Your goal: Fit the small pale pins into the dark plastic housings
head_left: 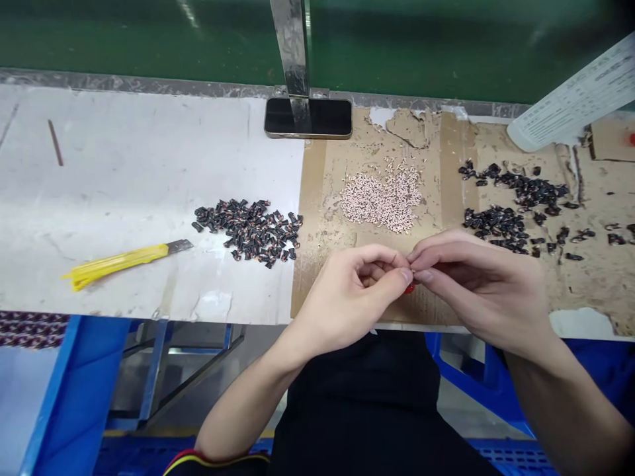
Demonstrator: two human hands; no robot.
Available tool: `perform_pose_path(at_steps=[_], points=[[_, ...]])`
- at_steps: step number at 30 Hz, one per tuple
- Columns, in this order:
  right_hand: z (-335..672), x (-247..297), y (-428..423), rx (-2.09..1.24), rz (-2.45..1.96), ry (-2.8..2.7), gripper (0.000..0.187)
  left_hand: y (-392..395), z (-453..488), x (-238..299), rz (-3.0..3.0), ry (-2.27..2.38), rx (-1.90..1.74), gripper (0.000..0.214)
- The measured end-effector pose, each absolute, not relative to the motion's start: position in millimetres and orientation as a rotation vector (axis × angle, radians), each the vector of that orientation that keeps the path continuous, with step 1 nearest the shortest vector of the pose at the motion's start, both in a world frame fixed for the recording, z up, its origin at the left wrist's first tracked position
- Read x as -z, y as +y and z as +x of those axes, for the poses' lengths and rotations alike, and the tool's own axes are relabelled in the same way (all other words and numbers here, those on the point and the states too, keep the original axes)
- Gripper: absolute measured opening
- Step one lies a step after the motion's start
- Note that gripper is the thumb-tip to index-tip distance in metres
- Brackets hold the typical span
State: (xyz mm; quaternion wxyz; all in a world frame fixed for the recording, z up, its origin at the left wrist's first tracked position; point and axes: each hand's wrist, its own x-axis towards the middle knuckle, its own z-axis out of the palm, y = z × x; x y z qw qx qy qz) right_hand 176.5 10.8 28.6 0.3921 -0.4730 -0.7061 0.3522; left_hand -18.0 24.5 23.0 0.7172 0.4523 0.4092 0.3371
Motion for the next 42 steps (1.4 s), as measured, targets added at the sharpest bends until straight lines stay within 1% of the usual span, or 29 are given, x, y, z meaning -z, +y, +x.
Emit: perform_pose_path(at_steps=[3,6,9,15,24,27,30,34,37,42], points=[[179,-27,9,-0.919,-1.185,-1.812,0.022,23,-19,-22,1.012,0.912,-0.740,0.010],[183,-23,-1,-0.945,-1.235,-1.717,0.022,20,-23,-18,1.055,0.939,-0.791,0.006],[187,-15,-19,-0.852,-1.363,-1.657,0.023,15,-30,-13,1.051,1.029,-0.902,0.008],[187,2,-43,-0.601,-1.543,-1.777,0.025,6,-43,-8,0.987,1.141,-1.051,0.010],[184,6,-41,-0.531,-1.573,-1.860,0.024,5,-40,-7,0.969,1.182,-1.120,0.012],[183,5,-40,-0.569,-1.560,-1.837,0.024,4,-41,-9,0.964,1.187,-1.132,0.013],[182,1,-40,-0.674,-1.518,-1.658,0.022,3,-38,-9,0.903,1.155,-1.089,0.011],[173,-9,-40,-0.908,-1.458,-1.366,0.017,-1,-25,-4,0.674,0.969,-0.957,0.006],[164,-14,-39,-1.072,-1.387,-1.184,0.018,-5,-17,1,0.530,0.866,-0.917,0.006],[155,-19,-36,-1.045,-1.373,-1.194,0.017,-8,-12,1,0.465,0.821,-0.912,0.010]])
